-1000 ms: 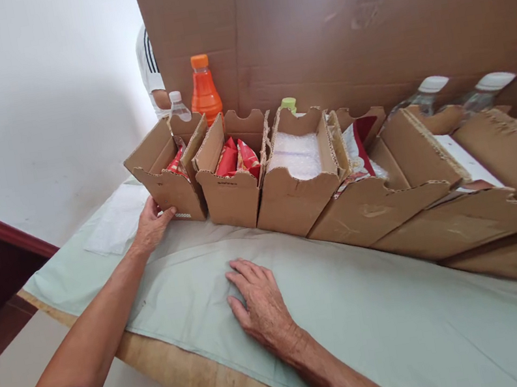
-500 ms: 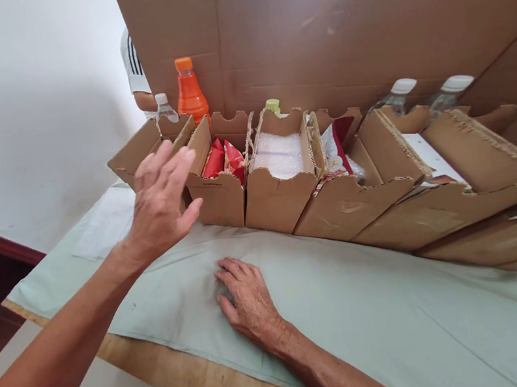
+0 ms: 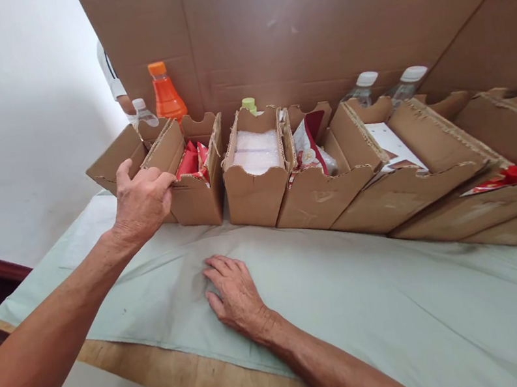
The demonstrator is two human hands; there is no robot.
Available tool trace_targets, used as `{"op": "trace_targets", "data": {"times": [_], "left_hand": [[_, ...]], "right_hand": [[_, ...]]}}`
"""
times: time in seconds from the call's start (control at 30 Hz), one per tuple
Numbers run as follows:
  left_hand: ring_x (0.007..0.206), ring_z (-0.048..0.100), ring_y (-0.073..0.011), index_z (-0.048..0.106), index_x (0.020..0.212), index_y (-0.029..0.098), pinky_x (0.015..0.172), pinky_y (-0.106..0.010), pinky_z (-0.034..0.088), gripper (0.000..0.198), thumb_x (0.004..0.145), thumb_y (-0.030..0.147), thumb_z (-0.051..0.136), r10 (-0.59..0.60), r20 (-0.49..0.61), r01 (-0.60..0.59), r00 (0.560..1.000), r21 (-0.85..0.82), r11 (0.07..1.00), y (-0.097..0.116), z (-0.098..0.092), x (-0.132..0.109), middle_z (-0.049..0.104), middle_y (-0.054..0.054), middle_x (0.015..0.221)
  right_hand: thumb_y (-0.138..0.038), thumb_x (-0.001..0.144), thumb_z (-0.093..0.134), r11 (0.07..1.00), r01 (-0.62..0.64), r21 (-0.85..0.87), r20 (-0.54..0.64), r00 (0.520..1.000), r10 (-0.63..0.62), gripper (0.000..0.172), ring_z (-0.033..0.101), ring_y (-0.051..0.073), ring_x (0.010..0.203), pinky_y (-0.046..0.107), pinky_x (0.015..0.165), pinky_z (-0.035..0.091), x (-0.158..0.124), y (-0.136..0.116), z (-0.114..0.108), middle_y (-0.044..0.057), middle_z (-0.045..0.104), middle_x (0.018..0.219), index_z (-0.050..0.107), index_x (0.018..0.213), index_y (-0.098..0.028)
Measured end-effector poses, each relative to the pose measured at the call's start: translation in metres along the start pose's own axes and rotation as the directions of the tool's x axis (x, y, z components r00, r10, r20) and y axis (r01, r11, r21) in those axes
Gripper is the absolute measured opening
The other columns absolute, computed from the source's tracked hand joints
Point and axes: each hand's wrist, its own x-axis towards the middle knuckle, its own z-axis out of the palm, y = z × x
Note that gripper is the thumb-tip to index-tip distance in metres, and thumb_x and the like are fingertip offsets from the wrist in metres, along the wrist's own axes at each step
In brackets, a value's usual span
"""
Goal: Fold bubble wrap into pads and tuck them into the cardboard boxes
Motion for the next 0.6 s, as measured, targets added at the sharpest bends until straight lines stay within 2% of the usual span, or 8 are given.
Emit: {"op": "trace_targets", "data": {"times": [0.1, 0.17, 0.23, 0.33, 0.43, 0.53, 0.6], "left_hand": [[0.093, 0.068, -0.0314, 0.077, 0.090, 0.028, 0.121, -0.068, 0.025, 0.019, 0.089, 0.024, 0.059, -0.011, 0.004, 0.011, 1.000, 0.013, 1.000, 0.006, 0.002, -0.002, 0.067, -0.004, 0.078], [0.101, 0.068, -0.0348, 0.078, 0.098, 0.027, 0.121, -0.071, 0.024, 0.021, 0.087, 0.023, 0.060, -0.015, 0.005, 0.014, 1.000, 0.019, 1.000, 0.015, -0.002, -0.003, 0.070, -0.007, 0.087], [0.120, 0.063, -0.0396, 0.076, 0.113, 0.028, 0.124, -0.071, 0.020, 0.033, 0.083, 0.023, 0.066, 0.003, -0.013, -0.003, 1.000, 0.000, 1.000, 0.030, -0.008, -0.003, 0.072, -0.010, 0.109], [0.149, 0.042, -0.0422, 0.069, 0.128, 0.030, 0.130, -0.067, 0.013, 0.053, 0.077, 0.021, 0.073, 0.102, -0.023, -0.104, 0.995, -0.107, 0.989, 0.061, -0.012, 0.007, 0.060, -0.008, 0.144], [0.159, 0.026, -0.0416, 0.071, 0.120, 0.027, 0.131, -0.065, 0.010, 0.043, 0.078, 0.022, 0.075, 0.217, 0.030, -0.205, 0.976, -0.223, 0.953, 0.085, 0.000, 0.030, 0.051, -0.005, 0.158], [0.158, 0.025, -0.0465, 0.074, 0.095, 0.023, 0.128, -0.070, 0.011, 0.019, 0.076, 0.023, 0.077, 0.227, 0.072, -0.195, 0.971, -0.308, 0.931, 0.090, 0.018, 0.052, 0.054, -0.005, 0.155], [0.156, 0.028, -0.0492, 0.073, 0.077, 0.022, 0.126, -0.074, 0.013, 0.005, 0.075, 0.022, 0.077, 0.207, 0.079, -0.168, 0.975, -0.346, 0.923, 0.086, 0.024, 0.058, 0.059, -0.004, 0.148]], "right_hand": [[-0.021, 0.091, 0.068, 1.000, 0.002, -0.013, -0.004, 1.000, -0.002, 0.035, 0.050, 0.030, 0.143, 0.050, 0.115, 0.042, 0.000, -0.001, 0.000, 0.015, 0.063, 0.148, 0.070, 0.126, -0.016], [-0.021, 0.091, 0.068, 1.000, 0.003, -0.019, -0.009, 1.000, -0.003, 0.035, 0.050, 0.030, 0.143, 0.051, 0.115, 0.042, 0.000, -0.001, 0.001, 0.015, 0.063, 0.148, 0.070, 0.126, -0.016], [-0.021, 0.090, 0.068, 1.000, 0.002, -0.024, -0.011, 1.000, -0.002, 0.035, 0.050, 0.029, 0.143, 0.050, 0.115, 0.042, 0.000, 0.000, 0.002, 0.015, 0.063, 0.148, 0.070, 0.125, -0.016], [-0.023, 0.091, 0.067, 0.999, 0.002, -0.033, -0.002, 1.000, -0.002, 0.035, 0.051, 0.029, 0.142, 0.049, 0.115, 0.041, 0.000, 0.000, 0.003, 0.015, 0.062, 0.148, 0.070, 0.125, -0.016], [-0.024, 0.093, 0.065, 0.999, 0.002, -0.046, 0.011, 1.000, -0.001, 0.037, 0.049, 0.028, 0.143, 0.048, 0.117, 0.040, -0.001, 0.000, 0.004, 0.015, 0.061, 0.150, 0.069, 0.128, -0.015], [-0.025, 0.093, 0.065, 0.998, -0.001, -0.059, 0.016, 1.000, 0.002, 0.037, 0.049, 0.028, 0.144, 0.049, 0.117, 0.040, -0.002, -0.001, 0.003, 0.015, 0.061, 0.150, 0.068, 0.129, -0.015], [-0.025, 0.093, 0.065, 0.998, -0.002, -0.064, 0.016, 1.000, 0.003, 0.036, 0.049, 0.028, 0.144, 0.048, 0.116, 0.041, -0.002, -0.001, 0.002, 0.015, 0.061, 0.150, 0.069, 0.127, -0.015]]}}
